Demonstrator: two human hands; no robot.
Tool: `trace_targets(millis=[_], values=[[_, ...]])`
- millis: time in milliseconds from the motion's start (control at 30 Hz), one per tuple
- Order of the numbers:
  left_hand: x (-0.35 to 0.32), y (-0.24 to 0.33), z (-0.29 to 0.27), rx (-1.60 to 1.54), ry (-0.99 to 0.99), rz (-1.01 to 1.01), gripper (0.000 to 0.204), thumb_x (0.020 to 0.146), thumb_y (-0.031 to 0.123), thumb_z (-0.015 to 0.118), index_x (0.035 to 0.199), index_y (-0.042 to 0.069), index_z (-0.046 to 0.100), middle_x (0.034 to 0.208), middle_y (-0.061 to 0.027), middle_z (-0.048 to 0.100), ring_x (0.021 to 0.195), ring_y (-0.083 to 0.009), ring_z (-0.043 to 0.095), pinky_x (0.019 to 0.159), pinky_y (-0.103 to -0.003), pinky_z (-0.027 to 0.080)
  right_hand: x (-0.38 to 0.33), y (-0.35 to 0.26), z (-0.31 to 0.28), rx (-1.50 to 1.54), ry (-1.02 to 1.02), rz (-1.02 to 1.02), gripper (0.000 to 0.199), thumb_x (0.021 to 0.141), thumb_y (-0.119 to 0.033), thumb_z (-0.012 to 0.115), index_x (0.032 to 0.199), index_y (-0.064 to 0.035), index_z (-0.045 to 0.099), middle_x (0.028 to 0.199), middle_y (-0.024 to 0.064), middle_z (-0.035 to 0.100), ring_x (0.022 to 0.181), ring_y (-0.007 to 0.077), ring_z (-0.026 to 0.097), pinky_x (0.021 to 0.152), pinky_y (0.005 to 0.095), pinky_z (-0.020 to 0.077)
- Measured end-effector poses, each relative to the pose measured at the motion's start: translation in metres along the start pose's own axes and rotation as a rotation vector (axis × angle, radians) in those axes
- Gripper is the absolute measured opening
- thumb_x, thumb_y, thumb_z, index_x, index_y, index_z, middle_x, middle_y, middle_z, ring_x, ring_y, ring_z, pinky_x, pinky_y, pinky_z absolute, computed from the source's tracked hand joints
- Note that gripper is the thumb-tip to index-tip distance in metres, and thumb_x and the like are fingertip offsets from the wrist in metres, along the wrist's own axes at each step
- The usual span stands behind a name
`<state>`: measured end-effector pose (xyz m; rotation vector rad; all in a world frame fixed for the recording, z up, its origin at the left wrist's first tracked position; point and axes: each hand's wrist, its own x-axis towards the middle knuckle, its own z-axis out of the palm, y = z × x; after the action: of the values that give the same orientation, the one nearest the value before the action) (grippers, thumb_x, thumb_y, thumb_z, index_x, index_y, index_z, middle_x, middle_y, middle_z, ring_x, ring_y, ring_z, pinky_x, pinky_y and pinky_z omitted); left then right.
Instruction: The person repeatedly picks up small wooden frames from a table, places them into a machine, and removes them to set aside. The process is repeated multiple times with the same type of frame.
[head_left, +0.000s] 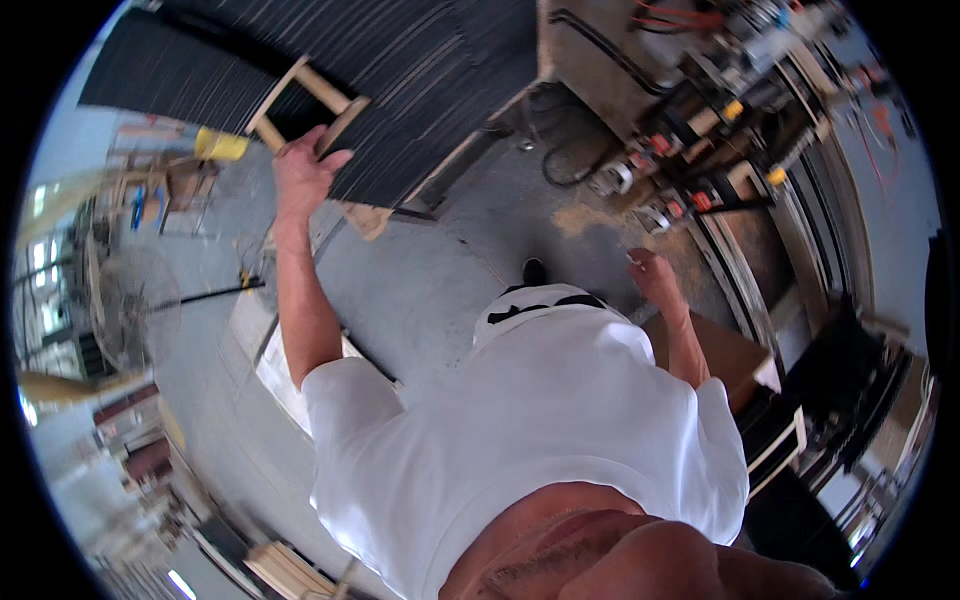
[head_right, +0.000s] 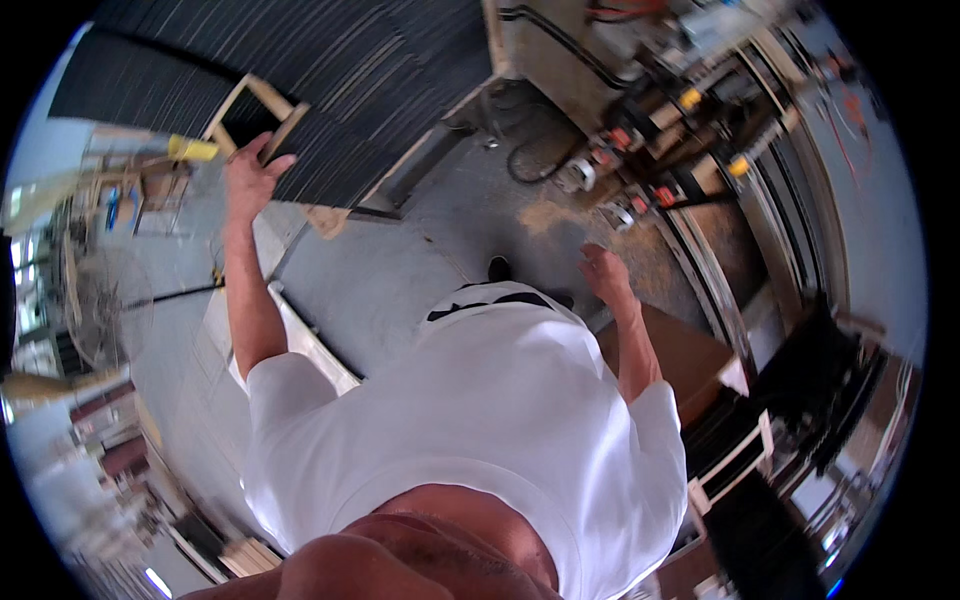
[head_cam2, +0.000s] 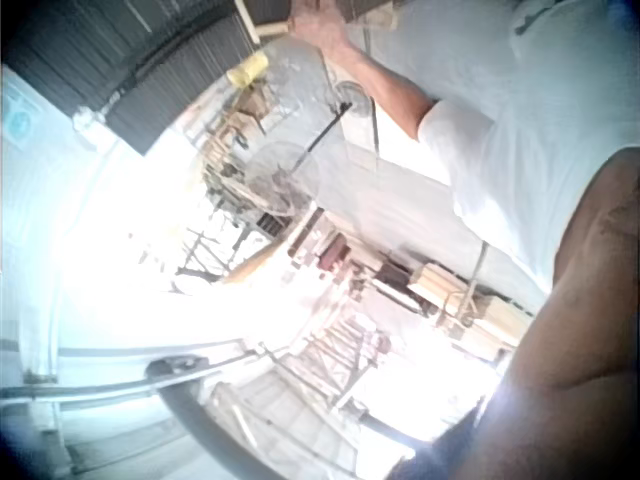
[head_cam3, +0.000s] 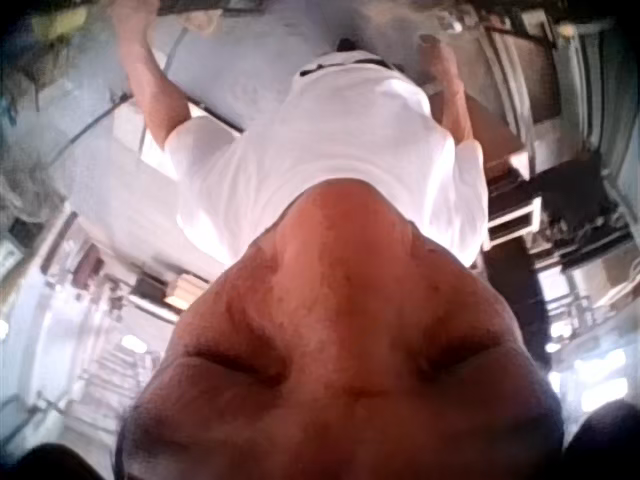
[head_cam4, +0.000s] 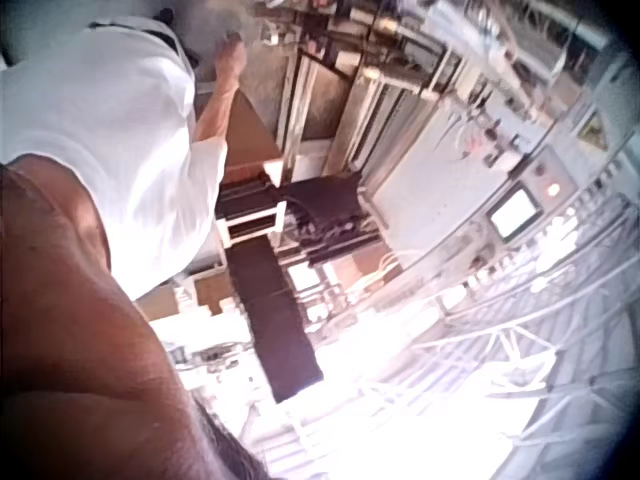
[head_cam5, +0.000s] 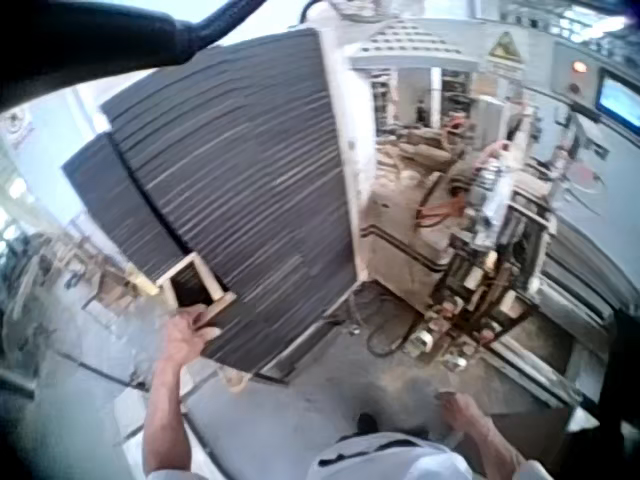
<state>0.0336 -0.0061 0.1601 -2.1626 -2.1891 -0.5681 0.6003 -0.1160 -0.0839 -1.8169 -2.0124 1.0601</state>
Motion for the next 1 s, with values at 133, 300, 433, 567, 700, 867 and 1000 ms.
trace_targets(millis=[133, 300, 433, 567, 700, 867, 1000], values=[[0.009, -0.041, 0.024, -0.198, -0.068, -0.023, 0.044, 0.077, 0.015, 0.076, 0.117, 0.000, 0.063, 0.104, -0.0182, 0.069, 0.097, -0.0301, 0.066, 0.086, -0.034, 0.050, -0.010, 0.014, -0.018, -0.039, 0.044, -0.034, 0.035, 0.081, -0.016, 0.066, 0.115, -0.0063, 0.065, 0.104, 0.0188, 0.069, 0.095, 0.0355, 0.066, 0.081, 0.0426, 0.0529], [0.027, -0.054, 0.031, -0.293, -0.261, -0.079, 0.049, 0.082, 0.006, 0.071, 0.127, -0.005, 0.055, 0.115, -0.0145, 0.064, 0.106, -0.0210, 0.060, 0.096, -0.032, 0.045, -0.052, 0.032, -0.049, -0.032, 0.102, 0.137, 0.035, 0.085, -0.023, 0.064, 0.116, -0.0080, 0.063, 0.103, 0.0187, 0.068, 0.100, 0.0386, 0.062, 0.084, 0.0476, 0.0500], [0.029, -0.038, 0.031, -0.171, -0.203, -0.065, 0.064, 0.082, 0.009, 0.073, 0.136, -0.007, 0.043, 0.132, -0.0194, 0.055, 0.122, -0.0269, 0.053, 0.106, -0.034, 0.037, -0.106, 0.038, -0.085, -0.045, 0.309, 0.124, 0.033, 0.084, -0.018, 0.065, 0.115, -0.0084, 0.063, 0.104, 0.0174, 0.067, 0.100, 0.0374, 0.062, 0.084, 0.0464, 0.0506], [0.013, 0.048, 0.037, 0.080, 0.427, 0.011, 0.052, 0.081, 0.024, 0.075, 0.121, -0.006, 0.060, 0.112, -0.0236, 0.066, 0.106, -0.0344, 0.063, 0.093, -0.040, 0.049, -0.194, 0.026, -0.152, -0.067, 0.558, 0.194, 0.034, 0.083, -0.016, 0.067, 0.115, -0.0081, 0.063, 0.113, 0.0162, 0.065, 0.104, 0.0350, 0.062, 0.087, 0.0432, 0.0508], [-0.029, 0.209, 0.104, -0.461, 0.379, 0.193, 0.026, 0.092, 0.015, 0.064, 0.108, -0.005, 0.066, 0.099, -0.0137, 0.070, 0.089, -0.0219, 0.066, 0.082, -0.034, 0.054, -0.290, 0.025, -0.198, -0.272, 0.876, 0.393, 0.032, 0.081, -0.016, 0.071, 0.110, -0.0072, 0.064, 0.113, 0.0136, 0.065, 0.104, 0.0337, 0.061, 0.087, 0.0410, 0.0501], [-0.064, 0.384, 0.209, -0.871, -0.213, 0.260, 0.028, 0.092, 0.015, 0.065, 0.116, 0.000, 0.064, 0.103, -0.0098, 0.070, 0.093, -0.0149, 0.066, 0.083, -0.028, 0.052, -0.387, 0.054, -0.190, -0.549, 1.010, 0.770, 0.031, 0.077, -0.021, 0.074, 0.101, -0.0053, 0.062, 0.105, 0.0104, 0.065, 0.100, 0.0315, 0.061, 0.085, 0.0423, 0.0486], [-0.040, 0.486, 0.245, -1.588, -0.933, -0.101, 0.067, 0.099, 0.047, 0.048, 0.137, -0.008, 0.040, 0.131, -0.0245, 0.054, 0.118, -0.0312, 0.057, 0.102, -0.041, 0.046, -0.413, 0.054, -0.161, -0.212, 0.908, 1.118, 0.025, 0.080, -0.022, 0.072, 0.098, -0.0089, 0.061, 0.097, 0.0102, 0.066, 0.094, 0.0327, 0.060, 0.078, 0.0438, 0.0479]])
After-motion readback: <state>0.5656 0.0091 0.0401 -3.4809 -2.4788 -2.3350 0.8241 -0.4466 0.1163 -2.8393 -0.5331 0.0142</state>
